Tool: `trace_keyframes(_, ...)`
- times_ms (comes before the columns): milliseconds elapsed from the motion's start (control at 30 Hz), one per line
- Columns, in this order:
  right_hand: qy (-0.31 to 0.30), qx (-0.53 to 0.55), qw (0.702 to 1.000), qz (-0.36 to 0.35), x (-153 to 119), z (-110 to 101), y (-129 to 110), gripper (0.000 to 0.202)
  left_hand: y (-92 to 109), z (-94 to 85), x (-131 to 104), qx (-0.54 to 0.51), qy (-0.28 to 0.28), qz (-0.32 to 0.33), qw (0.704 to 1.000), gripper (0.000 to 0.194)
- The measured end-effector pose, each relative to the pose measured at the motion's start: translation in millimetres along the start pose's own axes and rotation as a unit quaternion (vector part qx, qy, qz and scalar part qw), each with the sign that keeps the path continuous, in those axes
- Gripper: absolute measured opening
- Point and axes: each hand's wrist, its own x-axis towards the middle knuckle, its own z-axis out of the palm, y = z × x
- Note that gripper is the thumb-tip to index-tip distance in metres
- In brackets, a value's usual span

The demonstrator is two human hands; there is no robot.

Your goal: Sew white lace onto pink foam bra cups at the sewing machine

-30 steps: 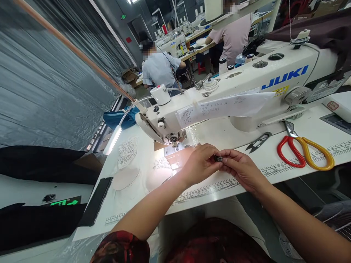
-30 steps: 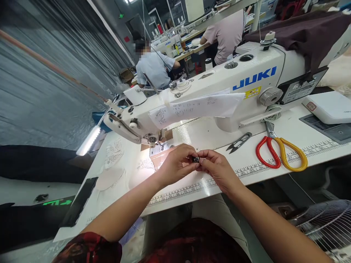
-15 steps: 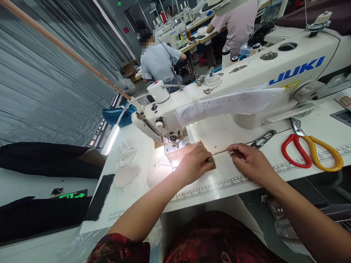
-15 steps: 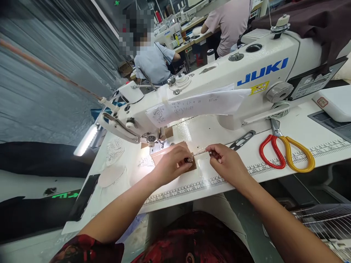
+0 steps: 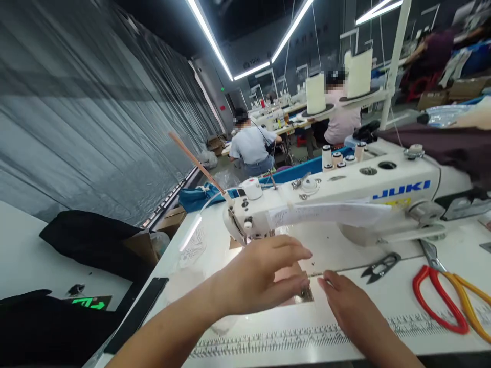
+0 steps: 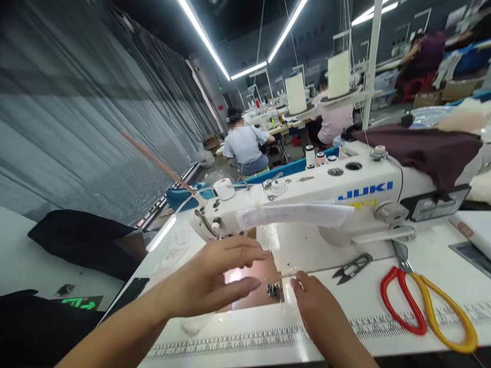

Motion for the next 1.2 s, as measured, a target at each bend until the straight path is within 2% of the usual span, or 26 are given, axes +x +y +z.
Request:
trace_keyframes(67, 0.010, 0.002, 1.000, -0.020, -2.7, 7.8, 4.1, 0.044, 6.0, -26.3, 20.2, 0.052, 0.032, 0.021, 0.998, 0.027)
trace_keyframes(133, 0.014, 0.025, 0.999, -0.017, -4.7, 12.6, 6.4, 0.045, 3.5, -47.8, 43.9, 0.105, 0.043, 0.029, 0.993, 0.026)
trace_keyframes(200, 0.015, 0.053, 0.998, 0.005, -5.9, 14.7, 6.2, 0.043, -4.2, -62.7, 68.6, 0.146, 0.035, 0.023, 0.988, 0.026)
trace_keyframes(267, 0.014, 0.071, 0.997, 0.031, -6.2, 14.8, 4.3, 0.040, -12.8, -70.9, 91.5, 0.172, 0.003, 0.019, 0.985, 0.026)
trace_keyframes(433, 0.025, 0.078, 0.995, 0.050, -4.8, 11.7, 0.9, 0.037, -25.1, -73.3, 130.1, 0.230, -0.130, 0.039, 0.964, 0.028)
trace_keyframes(533, 0.016, 0.103, 0.993, 0.057, -2.8, 8.5, 0.4, 0.036, -28.0, -72.7, 140.6, 0.275, -0.170, 0.035, 0.946, 0.027)
trace_keyframes(800, 0.019, 0.137, 0.988, 0.070, -0.6, 9.4, -0.5, 0.036, -32.3, -77.8, 156.1, 0.298, -0.193, 0.040, 0.934, 0.023)
trace_keyframes(933, 0.052, 0.142, 0.986, 0.069, 1.1, 9.7, -0.1, 0.034, -31.1, -81.0, 165.3, 0.307, -0.230, 0.031, 0.923, 0.019)
trace_keyframes(1033, 0.063, 0.154, 0.983, 0.071, 3.5, 4.9, 0.5, 0.029, -32.7, -82.9, 170.7, 0.296, -0.237, 0.033, 0.925, 0.016)
trace_keyframes(1200, 0.063, 0.170, 0.980, 0.076, 5.3, 1.0, 1.8, 0.029, -35.3, -82.2, 173.1, 0.307, -0.242, 0.079, 0.917, 0.011)
